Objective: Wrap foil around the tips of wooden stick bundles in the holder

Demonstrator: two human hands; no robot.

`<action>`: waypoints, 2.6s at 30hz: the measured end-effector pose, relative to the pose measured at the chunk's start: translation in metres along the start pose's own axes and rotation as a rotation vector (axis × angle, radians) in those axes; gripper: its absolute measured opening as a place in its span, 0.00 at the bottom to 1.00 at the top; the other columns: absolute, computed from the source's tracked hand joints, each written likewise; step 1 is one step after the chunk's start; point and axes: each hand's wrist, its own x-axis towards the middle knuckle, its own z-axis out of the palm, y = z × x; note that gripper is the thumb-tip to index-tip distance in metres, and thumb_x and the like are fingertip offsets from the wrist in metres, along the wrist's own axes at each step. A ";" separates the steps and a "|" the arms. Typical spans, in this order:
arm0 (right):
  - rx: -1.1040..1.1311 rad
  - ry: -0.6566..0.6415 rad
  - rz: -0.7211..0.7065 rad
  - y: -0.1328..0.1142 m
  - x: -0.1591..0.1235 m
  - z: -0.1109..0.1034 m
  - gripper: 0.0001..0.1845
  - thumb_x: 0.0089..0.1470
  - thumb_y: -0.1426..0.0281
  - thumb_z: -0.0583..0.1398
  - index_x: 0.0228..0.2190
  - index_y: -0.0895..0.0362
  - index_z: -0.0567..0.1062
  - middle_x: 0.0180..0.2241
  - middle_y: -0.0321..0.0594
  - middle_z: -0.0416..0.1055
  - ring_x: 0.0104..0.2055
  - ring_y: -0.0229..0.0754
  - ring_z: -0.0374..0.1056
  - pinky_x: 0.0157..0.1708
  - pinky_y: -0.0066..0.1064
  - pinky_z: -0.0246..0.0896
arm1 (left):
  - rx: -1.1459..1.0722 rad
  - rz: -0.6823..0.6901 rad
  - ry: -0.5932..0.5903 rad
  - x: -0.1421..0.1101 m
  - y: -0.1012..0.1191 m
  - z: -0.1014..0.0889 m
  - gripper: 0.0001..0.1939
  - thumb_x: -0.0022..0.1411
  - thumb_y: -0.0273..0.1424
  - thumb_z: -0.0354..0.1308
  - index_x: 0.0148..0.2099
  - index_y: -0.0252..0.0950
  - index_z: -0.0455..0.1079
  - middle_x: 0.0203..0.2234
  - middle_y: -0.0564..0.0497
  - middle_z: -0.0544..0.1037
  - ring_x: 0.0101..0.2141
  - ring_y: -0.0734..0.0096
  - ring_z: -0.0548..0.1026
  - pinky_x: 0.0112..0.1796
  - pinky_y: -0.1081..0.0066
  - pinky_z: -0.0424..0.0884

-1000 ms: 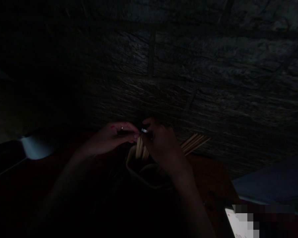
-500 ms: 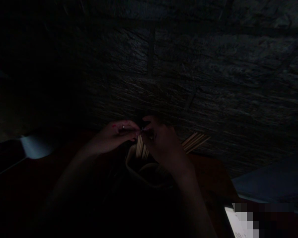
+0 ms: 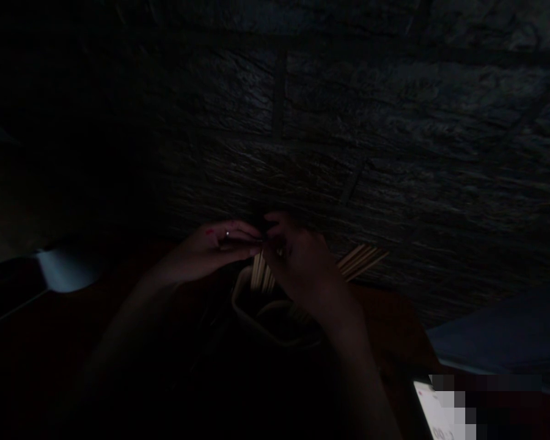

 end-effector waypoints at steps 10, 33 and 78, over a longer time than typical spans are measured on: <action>-0.125 -0.062 0.012 -0.001 -0.006 -0.011 0.24 0.53 0.74 0.60 0.53 0.55 0.70 0.44 0.44 0.78 0.45 0.47 0.76 0.45 0.40 0.71 | 0.003 -0.047 -0.053 0.000 -0.009 0.001 0.18 0.55 0.31 0.68 0.48 0.35 0.72 0.40 0.47 0.81 0.42 0.64 0.79 0.43 0.65 0.74; -0.137 -0.091 0.082 -0.003 0.001 -0.007 0.24 0.53 0.76 0.61 0.52 0.55 0.70 0.38 0.43 0.80 0.39 0.47 0.78 0.37 0.36 0.71 | 0.020 -0.038 -0.046 0.002 -0.010 0.005 0.15 0.56 0.29 0.66 0.47 0.34 0.72 0.40 0.47 0.81 0.44 0.64 0.78 0.44 0.65 0.73; -0.271 -0.169 0.111 0.002 -0.006 -0.026 0.14 0.52 0.76 0.62 0.42 0.54 0.77 0.35 0.38 0.82 0.37 0.44 0.78 0.40 0.35 0.69 | 0.093 -0.048 -0.027 0.004 -0.014 0.013 0.15 0.56 0.28 0.64 0.47 0.33 0.74 0.44 0.46 0.81 0.46 0.63 0.78 0.44 0.66 0.73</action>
